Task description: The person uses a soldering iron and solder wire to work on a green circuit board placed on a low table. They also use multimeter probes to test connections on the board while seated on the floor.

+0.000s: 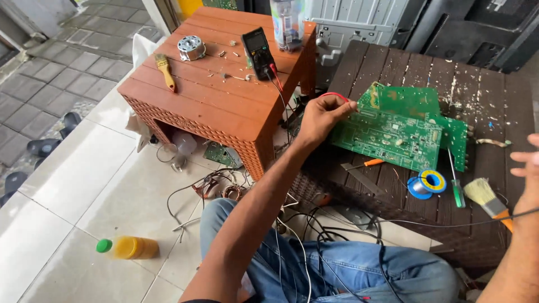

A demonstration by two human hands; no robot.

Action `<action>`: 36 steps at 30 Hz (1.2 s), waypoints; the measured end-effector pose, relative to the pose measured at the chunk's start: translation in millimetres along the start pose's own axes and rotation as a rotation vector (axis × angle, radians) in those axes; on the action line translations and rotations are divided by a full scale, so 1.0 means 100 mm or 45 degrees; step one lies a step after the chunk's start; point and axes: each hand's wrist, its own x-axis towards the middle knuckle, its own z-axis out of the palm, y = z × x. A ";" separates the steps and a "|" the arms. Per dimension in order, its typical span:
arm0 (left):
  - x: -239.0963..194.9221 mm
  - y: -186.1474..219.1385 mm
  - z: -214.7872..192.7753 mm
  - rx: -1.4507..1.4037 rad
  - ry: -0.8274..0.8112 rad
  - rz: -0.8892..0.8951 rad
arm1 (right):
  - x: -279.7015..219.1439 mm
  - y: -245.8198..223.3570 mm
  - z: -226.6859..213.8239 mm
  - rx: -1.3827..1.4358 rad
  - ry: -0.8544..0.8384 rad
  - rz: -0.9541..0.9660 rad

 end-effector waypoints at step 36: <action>-0.62 0.27 0.03 0.552 0.209 0.101 | 1.45 -1.55 1.16 0.975 -0.273 0.519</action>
